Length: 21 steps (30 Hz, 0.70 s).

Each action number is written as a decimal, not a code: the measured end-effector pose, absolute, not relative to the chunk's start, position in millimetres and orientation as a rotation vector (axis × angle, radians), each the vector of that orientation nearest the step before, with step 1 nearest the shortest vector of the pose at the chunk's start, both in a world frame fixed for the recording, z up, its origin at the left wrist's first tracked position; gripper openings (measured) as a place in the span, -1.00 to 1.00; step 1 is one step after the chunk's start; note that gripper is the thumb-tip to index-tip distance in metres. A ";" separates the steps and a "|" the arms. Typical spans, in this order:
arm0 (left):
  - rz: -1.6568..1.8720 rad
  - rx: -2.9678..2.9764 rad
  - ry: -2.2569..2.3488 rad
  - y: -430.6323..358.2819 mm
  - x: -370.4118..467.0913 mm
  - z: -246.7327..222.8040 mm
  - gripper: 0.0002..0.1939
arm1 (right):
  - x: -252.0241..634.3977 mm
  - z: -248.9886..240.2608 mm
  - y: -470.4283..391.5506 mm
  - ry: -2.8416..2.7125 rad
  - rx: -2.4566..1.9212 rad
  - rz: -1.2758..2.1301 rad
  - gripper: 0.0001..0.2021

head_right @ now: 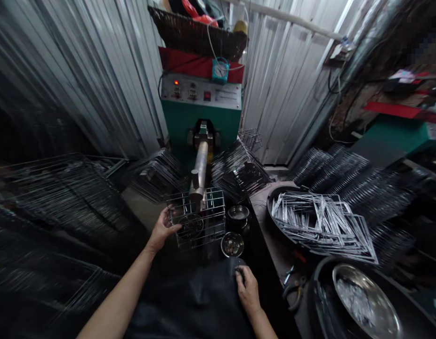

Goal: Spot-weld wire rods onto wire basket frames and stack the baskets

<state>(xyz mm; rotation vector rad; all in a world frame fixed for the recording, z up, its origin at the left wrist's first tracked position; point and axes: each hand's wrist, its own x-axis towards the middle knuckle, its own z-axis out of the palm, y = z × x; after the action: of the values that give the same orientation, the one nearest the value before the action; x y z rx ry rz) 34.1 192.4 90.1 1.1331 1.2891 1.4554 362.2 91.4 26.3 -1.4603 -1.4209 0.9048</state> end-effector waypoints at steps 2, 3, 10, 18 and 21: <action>1.393 1.169 1.301 186.5 30.0 93.5 0.05 | 362.5 28.7 89.7 -1.558 -1.455 0.858 -0.84; 1.364 1.200 1.294 181.9 27.4 95.9 0.06 | 361.7 35.7 90.7 -1.617 -1.442 0.855 -0.85; 1.103 1.721 1.335 128.1 24.8 135.6 0.06 | 322.0 161.4 102.4 -1.913 -1.120 1.137 -0.83; 0.610 2.559 1.725 112.2 65.9 206.8 -0.17 | 263.2 180.6 133.2 -1.782 -1.129 1.233 -0.91; 0.499 2.629 1.780 113.5 69.4 215.4 -0.19 | 250.9 166.0 131.1 -1.605 -1.087 1.176 -0.94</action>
<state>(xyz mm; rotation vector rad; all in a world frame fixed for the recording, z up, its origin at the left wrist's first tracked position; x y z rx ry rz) 69.4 113.5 215.4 2.6289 1.7805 0.4995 250.9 131.1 166.0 -1.0871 -1.6052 1.1762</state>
